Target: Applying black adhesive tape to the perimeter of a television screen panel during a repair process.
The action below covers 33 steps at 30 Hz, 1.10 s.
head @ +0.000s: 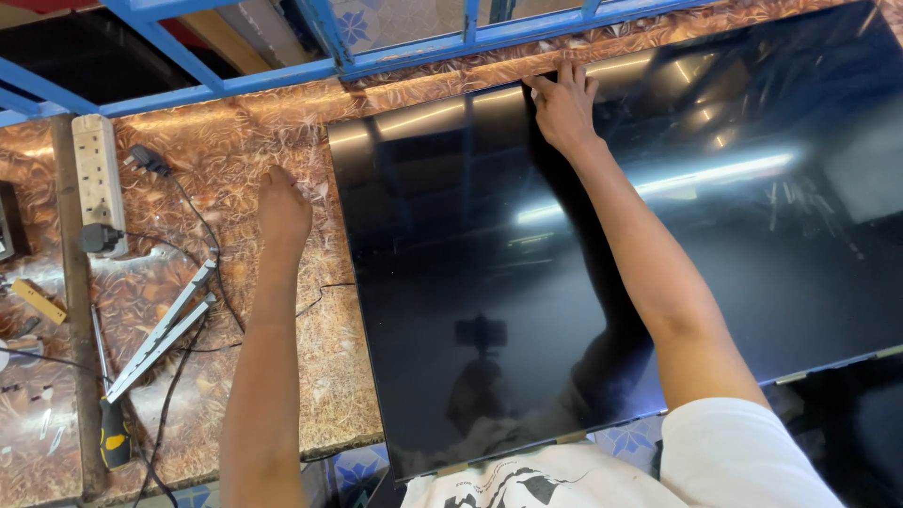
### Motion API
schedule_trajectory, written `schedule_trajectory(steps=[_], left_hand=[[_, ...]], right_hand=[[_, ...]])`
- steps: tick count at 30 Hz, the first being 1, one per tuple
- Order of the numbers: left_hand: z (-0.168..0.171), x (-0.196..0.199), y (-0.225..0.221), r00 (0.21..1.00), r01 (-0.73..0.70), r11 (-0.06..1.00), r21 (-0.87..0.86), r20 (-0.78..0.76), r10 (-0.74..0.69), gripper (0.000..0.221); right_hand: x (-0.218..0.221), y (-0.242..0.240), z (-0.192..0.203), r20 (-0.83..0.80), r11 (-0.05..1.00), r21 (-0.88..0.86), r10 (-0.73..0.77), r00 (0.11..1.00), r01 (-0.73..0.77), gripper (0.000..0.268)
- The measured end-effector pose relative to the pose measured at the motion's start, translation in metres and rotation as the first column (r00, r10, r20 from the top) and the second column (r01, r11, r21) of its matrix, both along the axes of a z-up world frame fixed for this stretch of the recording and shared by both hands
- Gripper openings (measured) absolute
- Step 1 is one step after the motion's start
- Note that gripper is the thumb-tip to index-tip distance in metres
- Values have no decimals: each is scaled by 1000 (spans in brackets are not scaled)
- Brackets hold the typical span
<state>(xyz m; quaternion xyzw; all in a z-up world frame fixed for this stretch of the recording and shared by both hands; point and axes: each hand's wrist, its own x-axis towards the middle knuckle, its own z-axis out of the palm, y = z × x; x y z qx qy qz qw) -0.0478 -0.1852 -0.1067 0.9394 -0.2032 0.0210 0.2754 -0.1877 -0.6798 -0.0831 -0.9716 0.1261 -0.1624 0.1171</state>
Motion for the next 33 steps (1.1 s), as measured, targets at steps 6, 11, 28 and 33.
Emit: schedule_trajectory(steps=[6,11,28,33], left_hand=[[10,-6,-4,1000,-5,999,42,1,5,20],[8,-5,-2,998,46,997,65,42,-49,22],[22,-14,-8,998,-1,994,114,-62,8,16],[14,-12,-5,1000,5,989,151,-23,-1,15]], right_hand=[[-22,-65,-11,36,994,-67,-87,996,89,40],[-39,-107,-10,10,985,-74,-158,987,159,38],[-71,-236,-25,28,901,-236,-367,930,363,41],[-83,-275,-30,49,879,-253,-405,913,404,40]])
